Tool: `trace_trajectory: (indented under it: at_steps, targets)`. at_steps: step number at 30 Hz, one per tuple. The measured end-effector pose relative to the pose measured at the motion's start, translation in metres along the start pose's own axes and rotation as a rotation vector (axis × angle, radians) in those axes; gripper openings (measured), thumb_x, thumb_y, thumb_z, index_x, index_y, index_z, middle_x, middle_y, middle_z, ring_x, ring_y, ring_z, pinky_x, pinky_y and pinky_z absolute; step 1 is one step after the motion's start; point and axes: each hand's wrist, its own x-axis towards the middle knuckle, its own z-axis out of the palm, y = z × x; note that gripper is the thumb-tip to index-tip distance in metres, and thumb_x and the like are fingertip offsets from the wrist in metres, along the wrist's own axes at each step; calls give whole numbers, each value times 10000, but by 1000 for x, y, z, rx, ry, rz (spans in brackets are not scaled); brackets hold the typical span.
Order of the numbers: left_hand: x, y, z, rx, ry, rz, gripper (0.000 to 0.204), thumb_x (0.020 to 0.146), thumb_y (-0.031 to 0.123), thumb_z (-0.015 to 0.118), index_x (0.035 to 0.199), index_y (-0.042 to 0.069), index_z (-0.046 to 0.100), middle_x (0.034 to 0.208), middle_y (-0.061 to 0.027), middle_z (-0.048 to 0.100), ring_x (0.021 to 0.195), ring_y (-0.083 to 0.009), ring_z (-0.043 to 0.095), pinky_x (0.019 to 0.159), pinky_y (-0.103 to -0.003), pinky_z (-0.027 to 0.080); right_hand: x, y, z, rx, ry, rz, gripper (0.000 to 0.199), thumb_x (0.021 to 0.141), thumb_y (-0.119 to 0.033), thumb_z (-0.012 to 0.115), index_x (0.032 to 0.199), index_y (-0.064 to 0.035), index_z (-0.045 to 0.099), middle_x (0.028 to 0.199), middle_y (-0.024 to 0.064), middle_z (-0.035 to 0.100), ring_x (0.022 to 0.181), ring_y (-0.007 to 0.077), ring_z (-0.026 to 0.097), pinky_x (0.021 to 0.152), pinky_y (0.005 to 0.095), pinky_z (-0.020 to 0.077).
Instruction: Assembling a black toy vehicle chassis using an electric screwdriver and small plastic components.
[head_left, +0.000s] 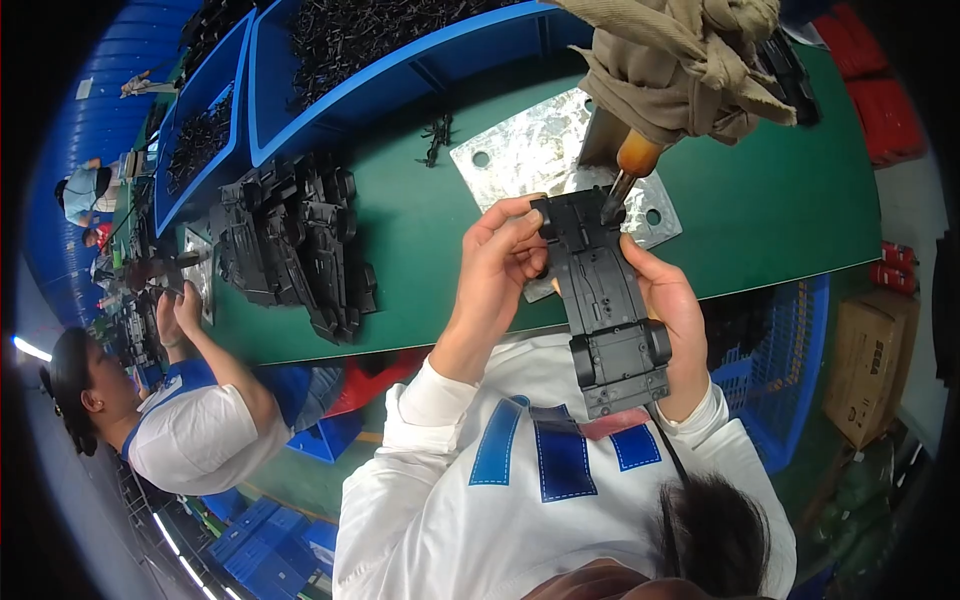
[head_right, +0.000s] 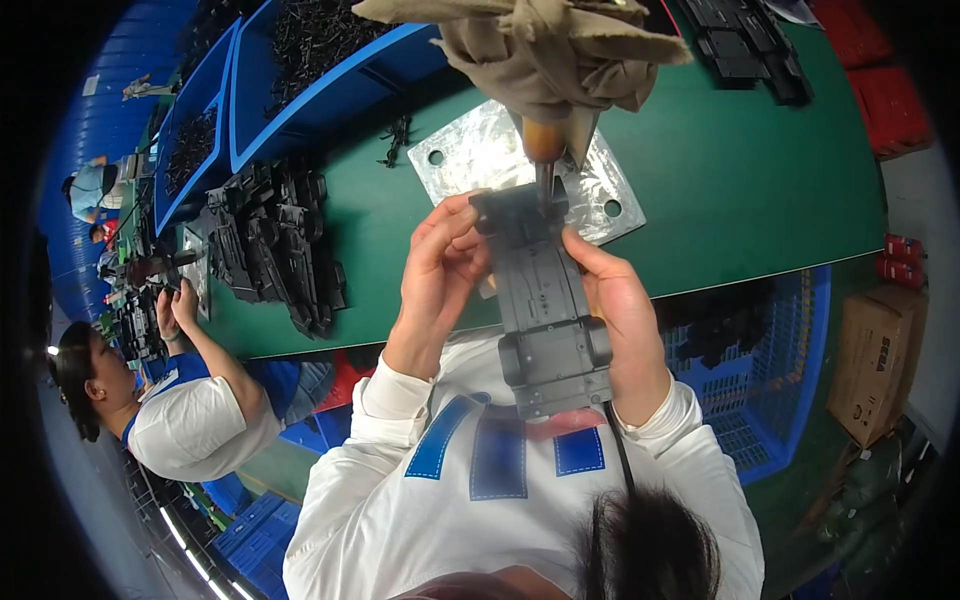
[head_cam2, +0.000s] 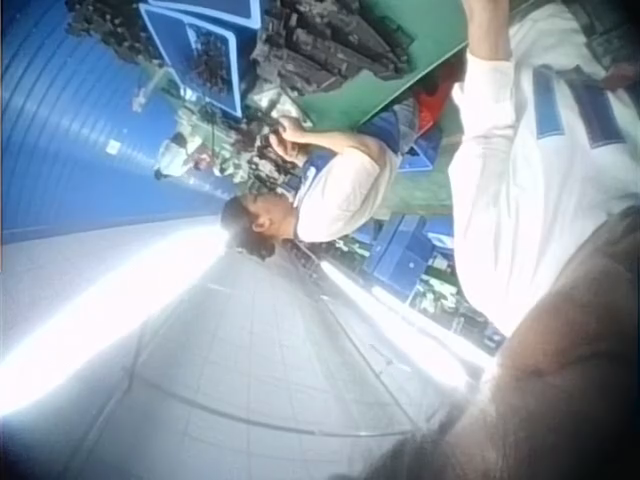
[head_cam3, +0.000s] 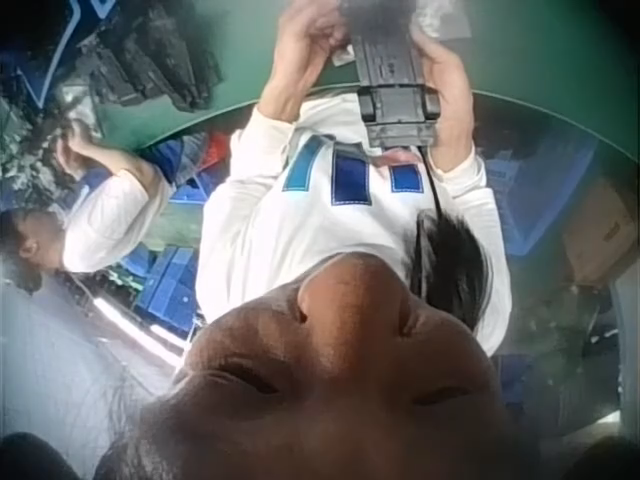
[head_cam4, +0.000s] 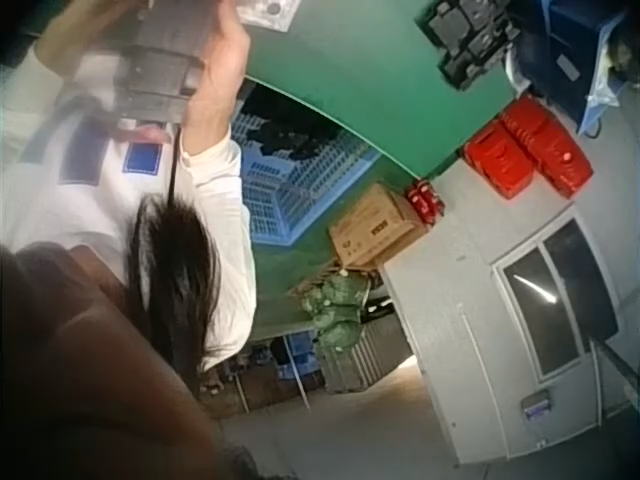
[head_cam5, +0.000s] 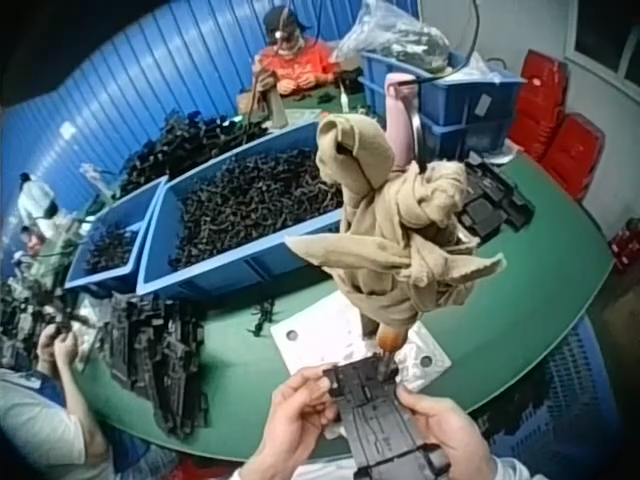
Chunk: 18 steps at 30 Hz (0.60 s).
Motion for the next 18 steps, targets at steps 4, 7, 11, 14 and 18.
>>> trace_trajectory:
  at_steps: [4,7,11,14,18]
  targets:
    - [-2,0,2,-2,19,10,208,926,138,615,1102,27,613,708,-2,562,615,-101,501,568,-223,374,0,-1,-3,-15,35,29,422,1056,-304,392,1249,40,540,1074,187,689,859,189,724,759,276,611]
    - [-1,0,1,-6,21,11,212,926,137,613,1108,28,614,711,-2,562,618,-101,500,570,-223,375,0,-1,-2,-10,24,27,425,1055,-308,396,1247,41,545,1077,186,690,866,190,723,767,275,608]
    - [-2,0,3,23,17,22,245,939,174,620,1128,17,622,720,63,506,612,-26,449,552,-185,384,-1,-2,1,20,37,45,430,1056,-313,392,1254,38,541,1078,192,689,868,198,724,764,284,611]
    - [-3,-1,2,25,9,31,254,938,182,622,1130,15,622,714,62,506,599,-28,444,548,-184,383,-2,0,2,28,14,41,431,1058,-312,383,1258,38,537,1081,201,687,872,204,725,764,293,613]
    - [-3,1,4,23,22,20,260,938,186,621,1132,13,620,703,60,500,590,-33,441,546,-185,384,-1,-1,-2,32,-8,55,430,1061,-307,373,1257,39,537,1087,208,683,877,212,725,767,296,613]
